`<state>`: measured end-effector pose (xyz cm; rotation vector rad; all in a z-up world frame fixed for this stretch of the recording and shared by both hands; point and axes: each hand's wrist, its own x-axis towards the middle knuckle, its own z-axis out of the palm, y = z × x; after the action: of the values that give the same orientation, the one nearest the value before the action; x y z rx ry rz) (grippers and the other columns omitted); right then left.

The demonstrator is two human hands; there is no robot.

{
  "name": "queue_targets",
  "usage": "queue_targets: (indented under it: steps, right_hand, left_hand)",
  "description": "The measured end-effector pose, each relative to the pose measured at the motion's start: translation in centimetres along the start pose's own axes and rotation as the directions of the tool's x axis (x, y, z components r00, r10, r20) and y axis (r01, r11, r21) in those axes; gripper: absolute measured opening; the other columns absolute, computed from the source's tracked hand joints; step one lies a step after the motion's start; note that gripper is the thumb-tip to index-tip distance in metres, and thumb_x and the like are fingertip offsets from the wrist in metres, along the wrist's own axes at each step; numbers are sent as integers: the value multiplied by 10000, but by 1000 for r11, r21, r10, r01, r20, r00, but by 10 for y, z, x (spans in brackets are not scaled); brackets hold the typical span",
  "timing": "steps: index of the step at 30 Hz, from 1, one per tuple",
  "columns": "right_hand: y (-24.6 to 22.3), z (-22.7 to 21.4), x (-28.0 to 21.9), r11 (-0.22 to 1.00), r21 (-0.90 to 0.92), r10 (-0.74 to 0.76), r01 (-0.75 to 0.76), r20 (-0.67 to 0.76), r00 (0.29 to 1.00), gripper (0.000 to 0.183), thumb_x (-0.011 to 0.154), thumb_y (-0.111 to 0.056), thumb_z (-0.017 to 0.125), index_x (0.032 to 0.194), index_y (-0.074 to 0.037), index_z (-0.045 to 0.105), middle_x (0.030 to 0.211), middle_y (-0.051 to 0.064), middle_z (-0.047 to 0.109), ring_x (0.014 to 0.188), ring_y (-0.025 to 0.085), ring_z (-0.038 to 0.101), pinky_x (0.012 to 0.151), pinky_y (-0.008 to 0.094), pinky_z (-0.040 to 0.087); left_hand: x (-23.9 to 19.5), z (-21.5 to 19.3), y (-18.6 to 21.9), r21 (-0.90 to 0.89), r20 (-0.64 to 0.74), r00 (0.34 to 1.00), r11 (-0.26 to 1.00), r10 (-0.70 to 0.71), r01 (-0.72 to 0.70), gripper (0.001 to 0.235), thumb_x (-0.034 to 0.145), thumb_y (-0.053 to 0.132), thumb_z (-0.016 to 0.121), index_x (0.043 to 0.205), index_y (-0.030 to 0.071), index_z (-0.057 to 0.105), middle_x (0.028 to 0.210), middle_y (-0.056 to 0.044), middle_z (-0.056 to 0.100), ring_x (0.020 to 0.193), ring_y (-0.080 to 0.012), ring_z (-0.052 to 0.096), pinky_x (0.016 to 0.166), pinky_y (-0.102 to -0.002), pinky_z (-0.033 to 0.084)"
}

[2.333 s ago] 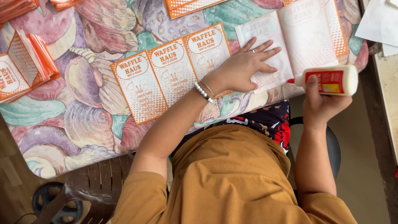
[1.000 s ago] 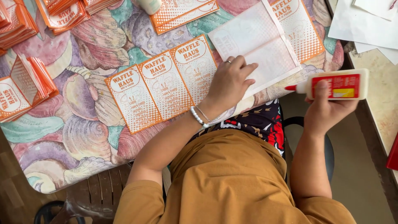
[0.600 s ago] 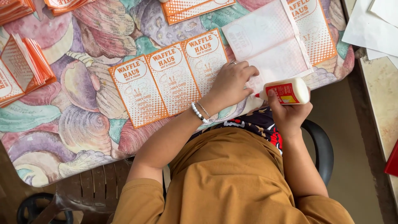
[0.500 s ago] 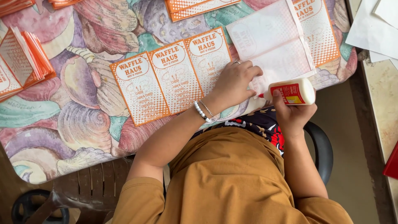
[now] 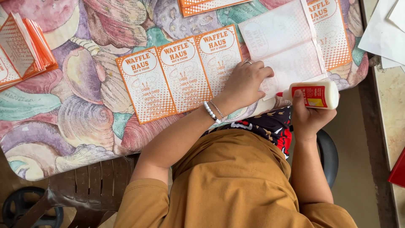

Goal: Assembling paper bags by applying glue to templates and folding them.

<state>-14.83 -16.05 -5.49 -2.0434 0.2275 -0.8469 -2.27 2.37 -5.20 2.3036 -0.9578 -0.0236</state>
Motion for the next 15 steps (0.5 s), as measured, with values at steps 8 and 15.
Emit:
queue_targets:
  steps: [8,15]
  right_hand:
    - [0,12,-17,994,-5,-106,107,29,994,397,930,-119,898,970,88,562,861,117,596,767,181,562,672,355,505]
    - [15,-7,16,999,14,-30,32,-94,995,276,1029,-16,856,895,69,630,853,121,644,796,193,591,689,392,543]
  left_hand:
    - [0,-7,2,-44,8,1000,999,-9,9,553,590,310,956,1065,230,682,956,4,647,935,-287,650,789,-446,456]
    - [0,-3,0,-23,13,1000,1000,-6,6,551,583,287,931,1066,239,670,954,1,639,937,-281,645,782,-446,446]
